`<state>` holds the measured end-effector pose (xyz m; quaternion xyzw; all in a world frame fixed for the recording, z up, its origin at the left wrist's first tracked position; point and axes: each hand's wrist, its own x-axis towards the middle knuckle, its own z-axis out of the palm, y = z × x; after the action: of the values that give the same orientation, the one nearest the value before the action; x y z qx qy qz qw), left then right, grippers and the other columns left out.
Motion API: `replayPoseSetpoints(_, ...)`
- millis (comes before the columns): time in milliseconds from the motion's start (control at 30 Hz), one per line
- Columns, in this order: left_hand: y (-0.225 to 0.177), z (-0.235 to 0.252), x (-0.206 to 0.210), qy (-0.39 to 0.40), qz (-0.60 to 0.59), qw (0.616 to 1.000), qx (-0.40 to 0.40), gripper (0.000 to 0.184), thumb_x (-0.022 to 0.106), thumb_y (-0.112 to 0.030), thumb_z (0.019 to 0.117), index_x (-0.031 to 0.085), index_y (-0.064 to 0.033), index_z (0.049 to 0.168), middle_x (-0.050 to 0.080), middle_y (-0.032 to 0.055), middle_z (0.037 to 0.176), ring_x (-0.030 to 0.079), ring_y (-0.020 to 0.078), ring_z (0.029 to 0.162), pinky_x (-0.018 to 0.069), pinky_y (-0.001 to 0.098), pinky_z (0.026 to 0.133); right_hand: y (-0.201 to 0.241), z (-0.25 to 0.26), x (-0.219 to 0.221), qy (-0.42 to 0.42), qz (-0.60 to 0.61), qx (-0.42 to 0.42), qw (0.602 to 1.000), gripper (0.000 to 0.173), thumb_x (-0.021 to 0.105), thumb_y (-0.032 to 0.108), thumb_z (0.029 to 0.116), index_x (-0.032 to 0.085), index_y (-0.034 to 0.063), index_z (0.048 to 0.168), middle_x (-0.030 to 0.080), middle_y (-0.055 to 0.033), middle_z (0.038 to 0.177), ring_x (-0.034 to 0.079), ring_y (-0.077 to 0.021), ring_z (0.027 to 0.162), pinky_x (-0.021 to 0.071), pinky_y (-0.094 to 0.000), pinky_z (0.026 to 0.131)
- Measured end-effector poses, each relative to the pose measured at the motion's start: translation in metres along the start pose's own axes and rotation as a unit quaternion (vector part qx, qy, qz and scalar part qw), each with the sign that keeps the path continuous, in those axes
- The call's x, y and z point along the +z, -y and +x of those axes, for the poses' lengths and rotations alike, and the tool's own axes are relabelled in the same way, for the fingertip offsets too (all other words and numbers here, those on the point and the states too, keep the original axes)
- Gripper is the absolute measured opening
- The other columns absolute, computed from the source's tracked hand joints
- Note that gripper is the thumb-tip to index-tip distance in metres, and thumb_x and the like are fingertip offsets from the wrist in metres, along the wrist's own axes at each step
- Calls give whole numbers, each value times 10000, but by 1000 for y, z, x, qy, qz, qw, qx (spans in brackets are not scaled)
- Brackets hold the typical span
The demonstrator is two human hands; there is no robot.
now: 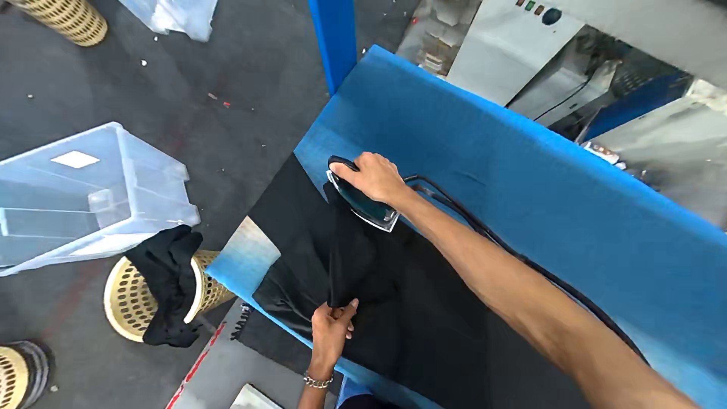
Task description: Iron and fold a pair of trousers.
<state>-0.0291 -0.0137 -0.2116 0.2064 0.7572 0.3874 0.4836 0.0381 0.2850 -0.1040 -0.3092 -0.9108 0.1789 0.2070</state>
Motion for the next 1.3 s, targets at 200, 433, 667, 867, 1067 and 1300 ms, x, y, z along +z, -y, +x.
replayPoseSetpoints(200,-7,17,-9,65,45,997,-14,219,701,-206,994,731,4,938,749,105,728,697,223,515,630,365,522,-45,-131,-14,207,78,264,939,728,353,777,962,589,140,699,548,-60,637,606,-272,643,472,-525,559)
replayPoseSetpoints(433,7,-29,-7,25,433,885,172,757,759,-676,796,669,-63,1230,689,156,1144,696,336,1001,594,565,792,-16,-369,-52,-28,183,575,797,685,433,691,998,636,76,774,559,-75,555,552,-239,427,512,-449,416)
replayPoseSetpoints(667,10,-32,-53,69,434,829,346,168,601,-123,966,750,-96,1037,727,64,1028,683,262,1049,533,510,979,87,-450,-31,202,37,258,944,664,508,722,940,701,111,768,614,-60,582,649,-246,552,534,-514,518)
replayPoseSetpoints(867,-63,9,-70,129,287,905,287,151,634,-131,995,734,-96,1104,721,60,1045,701,191,987,589,460,910,97,-391,-7,164,78,390,903,705,412,744,961,686,121,776,562,-36,571,598,-231,545,485,-499,511)
replayPoseSetpoints(1067,-101,48,-66,211,356,840,351,136,643,-133,963,765,-133,1024,723,27,932,687,175,877,574,456,830,142,-236,48,320,89,211,919,655,420,747,956,674,162,806,634,-41,675,676,-249,697,542,-516,635)
replayPoseSetpoints(1300,-129,21,-111,58,271,914,297,272,546,-244,1064,705,-82,1213,734,65,1155,712,159,1050,599,412,938,232,-126,121,323,150,63,932,495,519,529,998,691,77,894,702,-126,868,704,-307,875,534,-550,700)
